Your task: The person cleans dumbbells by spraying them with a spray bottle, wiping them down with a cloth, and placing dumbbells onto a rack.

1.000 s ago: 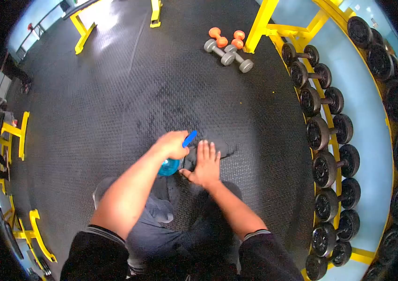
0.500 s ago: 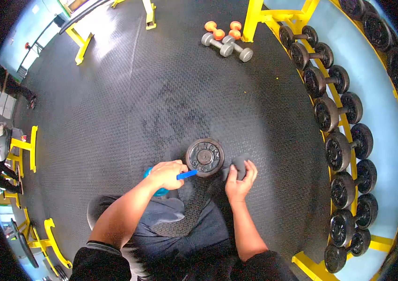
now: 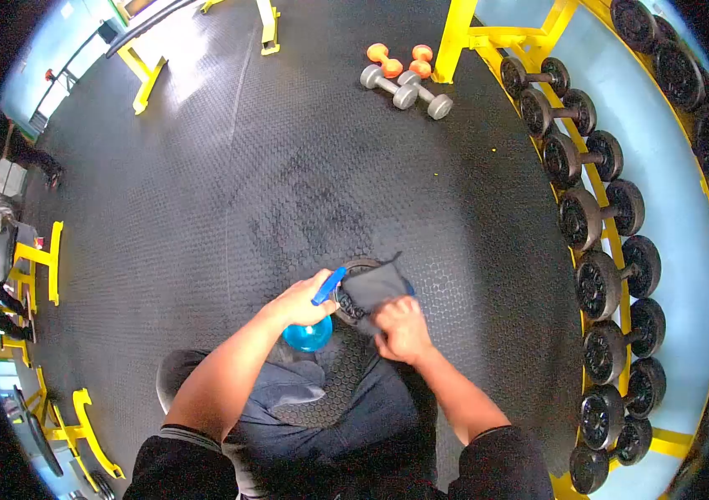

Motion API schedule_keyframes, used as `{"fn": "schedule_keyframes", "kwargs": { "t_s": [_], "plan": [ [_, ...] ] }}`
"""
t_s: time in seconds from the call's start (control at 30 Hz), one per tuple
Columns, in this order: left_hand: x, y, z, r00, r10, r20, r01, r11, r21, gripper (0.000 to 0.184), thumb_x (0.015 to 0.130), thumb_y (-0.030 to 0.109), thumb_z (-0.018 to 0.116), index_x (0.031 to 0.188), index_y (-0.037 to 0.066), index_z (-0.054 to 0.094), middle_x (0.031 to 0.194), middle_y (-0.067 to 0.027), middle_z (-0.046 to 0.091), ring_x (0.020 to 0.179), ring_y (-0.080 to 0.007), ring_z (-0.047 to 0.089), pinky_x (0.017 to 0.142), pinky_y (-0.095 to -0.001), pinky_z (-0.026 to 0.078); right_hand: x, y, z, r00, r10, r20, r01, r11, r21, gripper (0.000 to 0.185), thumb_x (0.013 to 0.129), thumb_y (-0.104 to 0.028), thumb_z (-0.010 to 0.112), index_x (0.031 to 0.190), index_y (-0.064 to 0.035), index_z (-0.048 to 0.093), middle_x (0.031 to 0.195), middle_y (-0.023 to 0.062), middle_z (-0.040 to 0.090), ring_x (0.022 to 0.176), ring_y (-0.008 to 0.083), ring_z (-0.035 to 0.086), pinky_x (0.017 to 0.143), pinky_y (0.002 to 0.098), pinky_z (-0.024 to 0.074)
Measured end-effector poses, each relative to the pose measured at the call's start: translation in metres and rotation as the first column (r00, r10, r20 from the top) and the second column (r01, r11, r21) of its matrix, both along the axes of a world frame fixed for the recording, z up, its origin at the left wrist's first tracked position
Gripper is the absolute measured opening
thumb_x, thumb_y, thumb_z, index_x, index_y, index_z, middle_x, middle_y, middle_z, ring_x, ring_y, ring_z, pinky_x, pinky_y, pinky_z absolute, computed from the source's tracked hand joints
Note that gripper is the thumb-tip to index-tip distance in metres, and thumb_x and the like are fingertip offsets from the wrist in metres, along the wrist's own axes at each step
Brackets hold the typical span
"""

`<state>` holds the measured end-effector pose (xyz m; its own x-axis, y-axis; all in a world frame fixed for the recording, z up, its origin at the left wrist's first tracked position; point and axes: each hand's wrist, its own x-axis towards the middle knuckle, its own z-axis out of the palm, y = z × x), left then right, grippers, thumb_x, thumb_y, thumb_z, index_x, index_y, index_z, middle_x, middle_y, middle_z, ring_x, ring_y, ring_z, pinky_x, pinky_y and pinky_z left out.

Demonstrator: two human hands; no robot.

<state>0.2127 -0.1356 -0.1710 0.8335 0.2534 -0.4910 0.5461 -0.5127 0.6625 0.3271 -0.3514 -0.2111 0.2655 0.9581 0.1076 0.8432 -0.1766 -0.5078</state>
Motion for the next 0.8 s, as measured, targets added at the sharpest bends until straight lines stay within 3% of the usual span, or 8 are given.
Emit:
{"fn": "schedule_keyframes", "kwargs": {
  "t_s": [0.07, 0.17, 0.3, 0.4, 0.5, 0.57, 0.67, 0.8],
  "plan": [
    [0.001, 0.000, -0.007, 0.999, 0.039, 0.007, -0.039, 0.997, -0.064, 0.048, 0.078, 0.029, 0.068, 0.116, 0.009, 0.047, 0.108, -0.0197, 0.062, 0.105, -0.0365, 0.059, 0.088, -0.0447, 0.046, 0.003, 0.017, -0.006, 0.930, -0.365, -0.050, 0.366, 0.930, 0.010, 0.039, 0.064, -0.012, 0.068, 0.101, -0.0019, 0.059, 0.111, 0.0165, 0.059, 0.114, 0.0347, 0.051, 0.102, 0.0475, 0.0353],
    [0.003, 0.002, -0.006, 0.999, -0.028, -0.019, 0.027, 0.997, -0.075, 0.054, 0.078, 0.031, 0.068, 0.121, 0.007, 0.047, 0.110, -0.0202, 0.061, 0.106, -0.0359, 0.059, 0.090, -0.0429, 0.046, -0.013, 0.073, -0.014, 0.884, -0.425, 0.193, 0.389, 0.900, 0.197, 0.038, 0.069, -0.015, 0.065, 0.103, -0.0001, 0.059, 0.121, 0.0178, 0.057, 0.118, 0.0368, 0.049, 0.104, 0.0483, 0.0338],
    [0.000, 0.003, -0.005, 0.998, -0.052, 0.033, 0.053, 0.998, -0.034, 0.061, 0.078, 0.032, 0.068, 0.127, 0.005, 0.045, 0.114, -0.0205, 0.061, 0.109, -0.0354, 0.058, 0.093, -0.0417, 0.045, -0.023, 0.067, -0.026, 0.951, -0.271, 0.149, 0.255, 0.960, 0.117, 0.038, 0.069, -0.014, 0.064, 0.104, 0.0012, 0.060, 0.130, 0.0172, 0.053, 0.126, 0.0360, 0.044, 0.108, 0.0498, 0.0311],
    [0.001, 0.000, 0.018, 0.983, -0.115, -0.144, 0.099, 0.989, -0.112, 0.066, 0.078, 0.034, 0.068, 0.130, 0.004, 0.043, 0.118, -0.0214, 0.059, 0.112, -0.0349, 0.057, 0.095, -0.0416, 0.044, -0.003, 0.017, -0.013, 0.989, 0.147, -0.014, -0.145, 0.985, 0.097, 0.046, 0.058, -0.004, 0.068, 0.104, -0.0016, 0.061, 0.124, 0.0158, 0.056, 0.122, 0.0288, 0.050, 0.106, 0.0483, 0.0346],
    [0.000, 0.005, 0.003, 0.998, -0.050, -0.045, 0.041, 0.982, -0.182, 0.062, 0.077, 0.034, 0.070, 0.126, 0.006, 0.045, 0.116, -0.0182, 0.060, 0.113, -0.0330, 0.056, 0.095, -0.0399, 0.043, 0.010, -0.009, -0.016, 0.994, 0.111, 0.025, -0.110, 0.994, -0.015, 0.053, 0.057, -0.005, 0.068, 0.110, -0.0033, 0.060, 0.120, 0.0152, 0.058, 0.118, 0.0305, 0.052, 0.105, 0.0471, 0.0349],
    [-0.003, 0.004, -0.002, 1.000, 0.013, -0.024, -0.017, 0.989, -0.148, 0.058, 0.076, 0.031, 0.072, 0.123, 0.008, 0.048, 0.114, -0.0145, 0.061, 0.111, -0.0281, 0.057, 0.093, -0.0376, 0.043, 0.012, 0.016, -0.007, 0.947, -0.300, -0.116, 0.315, 0.937, 0.151, 0.060, 0.066, -0.005, 0.067, 0.124, -0.0023, 0.054, 0.128, 0.0171, 0.053, 0.121, 0.0392, 0.046, 0.106, 0.0509, 0.0328],
    [-0.004, 0.013, -0.014, 0.997, 0.078, -0.018, -0.080, 0.970, -0.230, 0.057, 0.074, 0.029, 0.073, 0.122, 0.009, 0.049, 0.111, -0.0105, 0.061, 0.106, -0.0216, 0.056, 0.093, -0.0350, 0.043, 0.001, 0.046, -0.012, 0.948, -0.318, -0.007, 0.318, 0.948, -0.003, 0.056, 0.072, -0.009, 0.064, 0.127, -0.0032, 0.052, 0.143, 0.0154, 0.042, 0.132, 0.0399, 0.036, 0.109, 0.0505, 0.0286],
    [-0.003, 0.016, -0.005, 0.996, 0.034, -0.080, -0.051, 0.973, -0.226, 0.055, 0.073, 0.027, 0.074, 0.120, 0.008, 0.051, 0.110, -0.0099, 0.061, 0.107, -0.0212, 0.056, 0.093, -0.0353, 0.043, 0.005, 0.043, -0.014, 0.961, -0.269, 0.059, 0.270, 0.963, -0.016, 0.050, 0.074, -0.009, 0.059, 0.123, -0.0034, 0.056, 0.139, 0.0159, 0.046, 0.131, 0.0386, 0.038, 0.109, 0.0497, 0.0287]
  ]
}}
